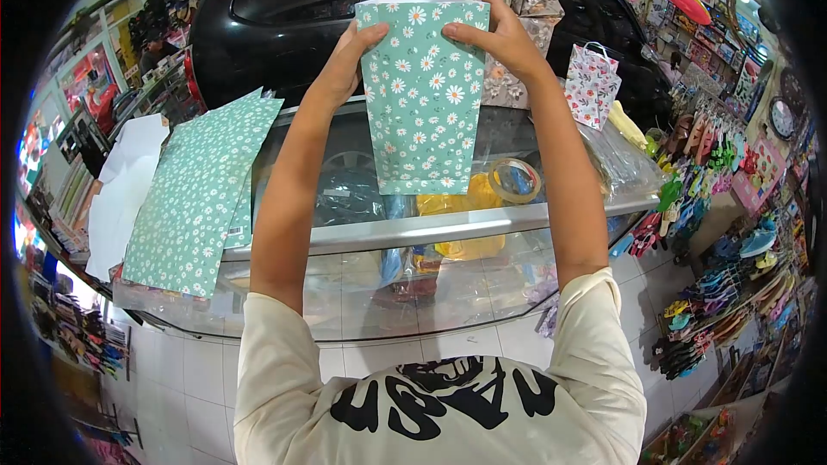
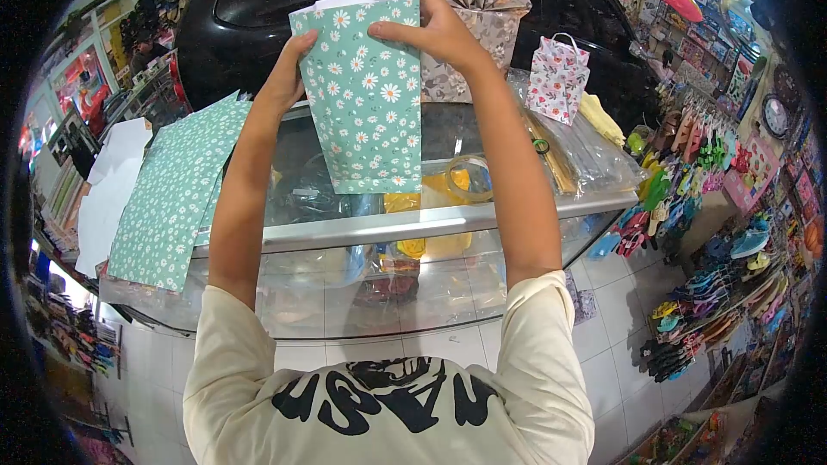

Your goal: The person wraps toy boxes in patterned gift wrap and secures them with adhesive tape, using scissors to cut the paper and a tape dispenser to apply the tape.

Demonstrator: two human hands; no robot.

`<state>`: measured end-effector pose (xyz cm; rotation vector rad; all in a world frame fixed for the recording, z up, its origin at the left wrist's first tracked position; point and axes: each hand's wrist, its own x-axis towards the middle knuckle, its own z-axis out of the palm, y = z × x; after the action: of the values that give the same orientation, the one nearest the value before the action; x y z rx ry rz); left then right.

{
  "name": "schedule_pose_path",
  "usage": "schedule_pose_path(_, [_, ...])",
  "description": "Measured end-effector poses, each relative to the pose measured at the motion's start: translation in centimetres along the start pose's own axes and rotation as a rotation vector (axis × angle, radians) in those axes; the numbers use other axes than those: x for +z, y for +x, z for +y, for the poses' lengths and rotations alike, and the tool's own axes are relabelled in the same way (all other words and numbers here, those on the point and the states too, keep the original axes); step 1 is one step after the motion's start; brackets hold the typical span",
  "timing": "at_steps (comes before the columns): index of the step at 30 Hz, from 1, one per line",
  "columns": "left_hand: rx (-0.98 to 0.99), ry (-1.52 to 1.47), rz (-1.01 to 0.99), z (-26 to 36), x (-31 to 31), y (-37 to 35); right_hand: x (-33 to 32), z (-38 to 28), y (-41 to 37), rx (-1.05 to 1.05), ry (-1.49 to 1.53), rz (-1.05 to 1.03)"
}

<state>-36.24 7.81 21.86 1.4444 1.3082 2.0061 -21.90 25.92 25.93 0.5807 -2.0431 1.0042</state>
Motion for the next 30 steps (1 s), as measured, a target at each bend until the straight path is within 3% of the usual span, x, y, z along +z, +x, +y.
schedule_pose_path(3, [0.132,0.056,-0.023,-0.1,0.6,-1.4,0.3,1.2,-0.9,-0.084,0.088,0.043])
schedule_pose_path(6, [0.133,0.173,-0.061,-0.8,0.7,-3.1,0.7,1.5,-2.7,0.016,0.087,-0.012])
schedule_pose_path(7, [0.137,0.207,-0.021,-1.1,0.8,-3.1,1.2,1.6,-2.8,-0.01,0.099,0.042])
schedule_pose_path(10, [0.103,0.161,0.089,-0.5,1.9,-2.4,1.9,0.2,-2.3,0.173,0.205,0.187])
schedule_pose_path(14, [0.165,0.129,0.116,1.0,2.9,-1.9,1.9,-0.3,-1.0,0.065,0.374,0.248])
schedule_pose_path(18, [0.166,0.21,0.106,1.1,2.5,-2.3,1.7,-0.6,-1.3,0.049,0.223,0.235])
schedule_pose_path(22, [0.234,0.177,0.079,1.6,3.1,-3.2,1.7,-0.8,-2.0,-0.014,0.328,0.265])
schedule_pose_path(24, [0.164,0.135,0.088,0.6,2.8,-3.2,2.4,-1.4,-2.5,-0.034,0.384,0.255])
schedule_pose_path(28, [0.167,0.104,0.129,-0.6,2.6,-3.5,2.1,-1.2,-3.4,0.295,0.215,0.172])
schedule_pose_path(30, [0.17,0.161,0.076,-1.2,1.8,-4.3,2.2,-1.1,-4.9,0.291,0.161,0.13])
